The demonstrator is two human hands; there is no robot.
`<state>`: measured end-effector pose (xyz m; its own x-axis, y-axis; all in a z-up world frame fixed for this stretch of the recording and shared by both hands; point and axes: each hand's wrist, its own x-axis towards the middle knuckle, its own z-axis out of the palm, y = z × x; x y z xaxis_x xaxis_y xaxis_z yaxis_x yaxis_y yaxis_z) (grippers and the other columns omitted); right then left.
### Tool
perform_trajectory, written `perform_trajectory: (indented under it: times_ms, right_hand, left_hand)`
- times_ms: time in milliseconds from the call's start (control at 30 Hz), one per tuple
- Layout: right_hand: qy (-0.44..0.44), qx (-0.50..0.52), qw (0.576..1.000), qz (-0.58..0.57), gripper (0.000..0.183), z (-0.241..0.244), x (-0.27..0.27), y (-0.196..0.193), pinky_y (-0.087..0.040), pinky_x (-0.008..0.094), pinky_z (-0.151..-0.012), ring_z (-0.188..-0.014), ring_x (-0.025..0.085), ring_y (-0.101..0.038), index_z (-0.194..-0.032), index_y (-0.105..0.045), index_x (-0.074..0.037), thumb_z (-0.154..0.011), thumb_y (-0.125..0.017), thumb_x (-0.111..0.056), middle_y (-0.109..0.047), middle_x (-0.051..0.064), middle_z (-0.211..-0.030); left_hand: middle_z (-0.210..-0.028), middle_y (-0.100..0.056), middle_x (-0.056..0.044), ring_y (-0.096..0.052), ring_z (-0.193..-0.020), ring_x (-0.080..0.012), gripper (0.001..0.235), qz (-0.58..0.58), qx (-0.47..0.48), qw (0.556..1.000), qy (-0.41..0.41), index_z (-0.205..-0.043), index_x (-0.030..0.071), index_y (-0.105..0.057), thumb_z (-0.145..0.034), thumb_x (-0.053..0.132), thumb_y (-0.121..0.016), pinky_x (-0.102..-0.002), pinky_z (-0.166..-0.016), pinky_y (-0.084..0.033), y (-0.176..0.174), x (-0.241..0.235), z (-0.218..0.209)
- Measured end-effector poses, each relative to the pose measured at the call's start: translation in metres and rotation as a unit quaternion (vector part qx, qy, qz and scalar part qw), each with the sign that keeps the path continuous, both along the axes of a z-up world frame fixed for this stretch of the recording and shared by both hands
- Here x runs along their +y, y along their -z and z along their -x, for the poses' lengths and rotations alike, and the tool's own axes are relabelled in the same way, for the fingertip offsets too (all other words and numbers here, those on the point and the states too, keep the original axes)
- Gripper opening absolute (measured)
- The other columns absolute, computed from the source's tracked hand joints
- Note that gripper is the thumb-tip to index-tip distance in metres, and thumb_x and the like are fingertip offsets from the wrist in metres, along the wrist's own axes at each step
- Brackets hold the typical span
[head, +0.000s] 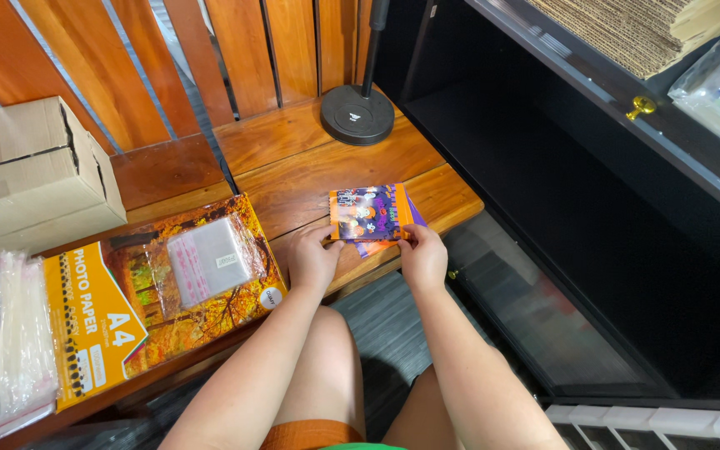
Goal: The person sits on a wooden bench and organizes stationery items. They pick up plastic-wrapped packages and small card packs from the bench, then place them onto a black shelf unit to the right.
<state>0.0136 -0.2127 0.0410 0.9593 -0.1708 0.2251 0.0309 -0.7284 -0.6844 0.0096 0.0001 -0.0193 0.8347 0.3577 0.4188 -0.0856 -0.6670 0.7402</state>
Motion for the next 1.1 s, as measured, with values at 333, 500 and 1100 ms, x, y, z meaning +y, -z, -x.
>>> perform_trajectory:
  times_ms: [333, 500, 1100]
  right_hand:
    - [-0.008, -0.015, 1.000, -0.025, 0.028, -0.002, -0.003, 0.006, -0.062, 0.033, -0.081, -0.094, 0.025, -0.076, -0.112, -0.079, -0.011, -0.085, -0.083, -0.006, -0.074, 0.010, -0.096]
    - [0.019, -0.025, 0.999, 0.011, 0.021, -0.009, -0.006, 0.011, -0.061, 0.037, -0.085, -0.096, 0.025, -0.074, -0.104, -0.081, -0.019, -0.084, -0.084, -0.016, -0.073, 0.004, -0.091]
    - [-0.004, -0.095, 0.995, -0.014, 0.021, -0.012, -0.011, 0.008, -0.060, 0.038, -0.092, -0.107, 0.027, -0.073, -0.108, -0.082, -0.019, -0.086, -0.083, -0.018, -0.077, 0.004, -0.104]
  left_hand:
    - [-0.096, -0.077, -0.003, -0.072, -0.099, -0.0250, 0.023, -0.013, 0.004, 1.000, -0.008, -0.098, 0.019, -0.083, -0.076, 0.020, -0.088, -0.033, -0.096, -0.055, 0.000, -0.001, -0.001]
    - [-0.091, -0.077, -0.002, -0.072, -0.093, -0.0263, 0.016, 0.000, -0.015, 1.000, -0.012, -0.092, 0.020, -0.084, -0.077, 0.019, -0.088, -0.035, -0.092, -0.056, -0.003, -0.002, 0.001]
    - [-0.093, -0.079, 0.000, -0.074, -0.093, -0.0238, 0.014, 0.013, -0.006, 1.000, -0.017, -0.094, 0.022, -0.083, -0.080, 0.022, -0.086, -0.034, -0.091, -0.057, -0.010, -0.005, 0.001]
